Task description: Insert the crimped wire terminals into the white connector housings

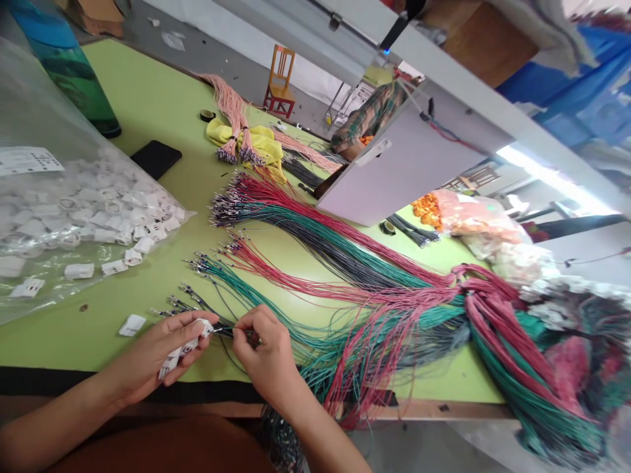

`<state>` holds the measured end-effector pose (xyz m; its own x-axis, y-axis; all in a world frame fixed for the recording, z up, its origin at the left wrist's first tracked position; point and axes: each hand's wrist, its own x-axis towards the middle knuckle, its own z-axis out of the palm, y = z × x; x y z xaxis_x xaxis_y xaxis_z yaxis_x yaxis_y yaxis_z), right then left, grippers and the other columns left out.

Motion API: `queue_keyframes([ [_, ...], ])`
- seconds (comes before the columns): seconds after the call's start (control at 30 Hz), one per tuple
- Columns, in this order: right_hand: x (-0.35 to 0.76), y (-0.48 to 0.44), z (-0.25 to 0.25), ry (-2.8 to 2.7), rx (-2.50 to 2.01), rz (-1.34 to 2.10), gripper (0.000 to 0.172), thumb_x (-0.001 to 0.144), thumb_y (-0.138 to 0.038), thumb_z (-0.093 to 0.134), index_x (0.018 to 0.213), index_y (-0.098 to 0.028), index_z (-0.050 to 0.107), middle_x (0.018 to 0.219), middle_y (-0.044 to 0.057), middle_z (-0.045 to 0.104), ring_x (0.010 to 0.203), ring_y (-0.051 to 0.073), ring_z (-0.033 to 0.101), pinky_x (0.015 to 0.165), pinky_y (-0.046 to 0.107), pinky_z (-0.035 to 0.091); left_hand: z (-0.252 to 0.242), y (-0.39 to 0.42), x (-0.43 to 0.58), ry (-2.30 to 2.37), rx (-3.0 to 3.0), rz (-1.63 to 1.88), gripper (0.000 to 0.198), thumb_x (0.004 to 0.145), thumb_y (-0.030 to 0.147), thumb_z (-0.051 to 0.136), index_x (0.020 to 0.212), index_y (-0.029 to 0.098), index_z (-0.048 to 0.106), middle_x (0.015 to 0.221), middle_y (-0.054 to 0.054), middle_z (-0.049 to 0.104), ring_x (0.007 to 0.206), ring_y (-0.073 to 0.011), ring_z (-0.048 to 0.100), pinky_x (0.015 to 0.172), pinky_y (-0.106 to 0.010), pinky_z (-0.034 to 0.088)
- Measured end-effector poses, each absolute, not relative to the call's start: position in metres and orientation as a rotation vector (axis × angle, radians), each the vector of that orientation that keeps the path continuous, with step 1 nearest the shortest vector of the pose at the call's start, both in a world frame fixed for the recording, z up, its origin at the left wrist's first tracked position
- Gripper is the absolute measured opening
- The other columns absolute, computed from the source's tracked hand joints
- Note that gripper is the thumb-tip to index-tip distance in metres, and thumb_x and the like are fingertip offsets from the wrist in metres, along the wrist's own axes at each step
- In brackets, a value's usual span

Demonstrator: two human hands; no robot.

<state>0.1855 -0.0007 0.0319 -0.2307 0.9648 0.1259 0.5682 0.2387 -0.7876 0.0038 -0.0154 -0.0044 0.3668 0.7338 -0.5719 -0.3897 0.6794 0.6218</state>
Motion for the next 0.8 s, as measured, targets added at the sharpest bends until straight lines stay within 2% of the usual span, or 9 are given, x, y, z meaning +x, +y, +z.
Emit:
queue_keyframes([
  [0.53, 0.181, -0.005, 0.023, -2.038, -1.307, 0.469, 0.018, 0.082, -0.007, 0.048, 0.070, -0.020, 0.053, 0.066, 0.002, 0.054, 0.065, 0.014, 0.053, 0.060, 0.027, 0.044, -0.005, -0.014, 0.004, 0.956, 0.427, 0.746, 0.036, 0.079, 0.040, 0.067, 0.104, 0.014, 0.061, 0.071, 0.002, 0.055, 0.045, -0.0044, 0.042, 0.031, -0.012, 0.031],
  [0.8, 0.179, -0.006, 0.027, -1.961, -1.309, 0.854, 0.014, 0.082, -0.013, 0.051, 0.070, -0.019, 0.056, 0.065, 0.001, 0.057, 0.060, 0.012, 0.053, 0.056, 0.023, 0.044, -0.004, -0.015, 0.006, 1.010, 0.533, 0.692, 0.041, 0.075, 0.046, 0.067, 0.101, 0.015, 0.062, 0.069, 0.001, 0.057, 0.046, -0.0068, 0.045, 0.030, -0.014, 0.031],
])
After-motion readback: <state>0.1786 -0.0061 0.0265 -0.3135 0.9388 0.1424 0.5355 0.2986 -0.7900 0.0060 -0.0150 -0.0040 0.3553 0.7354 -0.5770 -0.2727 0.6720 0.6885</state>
